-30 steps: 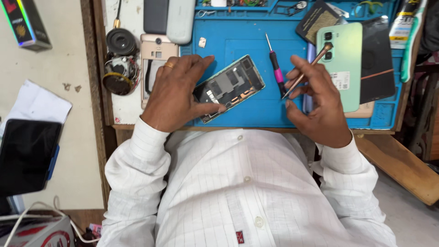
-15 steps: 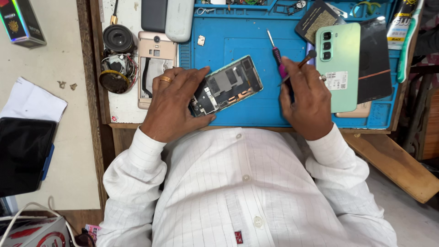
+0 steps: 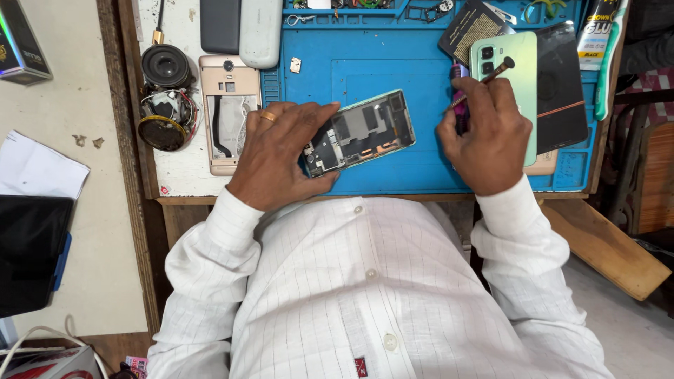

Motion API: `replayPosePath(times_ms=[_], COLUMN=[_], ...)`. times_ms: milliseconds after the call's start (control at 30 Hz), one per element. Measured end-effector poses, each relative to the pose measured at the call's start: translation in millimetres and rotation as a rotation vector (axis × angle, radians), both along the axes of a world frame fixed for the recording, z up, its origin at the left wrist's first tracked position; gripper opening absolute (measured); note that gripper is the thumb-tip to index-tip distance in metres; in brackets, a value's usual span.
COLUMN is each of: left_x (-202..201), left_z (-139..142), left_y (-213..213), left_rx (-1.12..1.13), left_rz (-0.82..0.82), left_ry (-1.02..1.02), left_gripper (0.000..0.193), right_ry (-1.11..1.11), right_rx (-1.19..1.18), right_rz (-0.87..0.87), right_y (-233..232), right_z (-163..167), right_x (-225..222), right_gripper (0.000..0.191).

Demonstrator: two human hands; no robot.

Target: The person repairs a disassembled smartphone at a workbench. They hold the phone's exposed midframe with one hand and use a small tool with the other to work along its edges and internal components, repositioning the phone and picking at parts throughout the clip.

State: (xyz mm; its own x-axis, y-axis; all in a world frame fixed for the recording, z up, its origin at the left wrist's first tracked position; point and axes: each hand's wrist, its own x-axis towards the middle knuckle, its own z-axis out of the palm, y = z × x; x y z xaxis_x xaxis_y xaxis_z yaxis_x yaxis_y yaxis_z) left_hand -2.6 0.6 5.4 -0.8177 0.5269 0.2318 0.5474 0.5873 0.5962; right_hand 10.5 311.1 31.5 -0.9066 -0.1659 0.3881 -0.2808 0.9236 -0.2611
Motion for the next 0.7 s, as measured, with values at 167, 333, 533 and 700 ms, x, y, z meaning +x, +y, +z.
replayPosePath(times_ms=[167,333,533,700], left_x=[1,3,-3,-41], left_z=[-2,-3,-7,-15], left_y=[7,6,8,21], left_rx=[0.006,-0.004,0.015,-0.043], left_rz=[-0.006,-0.051,0.002,0.187], left_ry=[0.024,0.053,0.008,0.225], left_gripper=[0.090,0.099,0.074,0.049], right_ry=[0.035,0.024,-0.067,-0.101], right_rx=[0.102,-0.212,-0.567,-0.604], right_rz=[0.038,0.084,0.150,0.134], right_y=[3,8,-2,-25], right_z=[5,13,2,-14], right_x=[-5,5,14,26], right_gripper=[0.037,0.023,0.017,0.023])
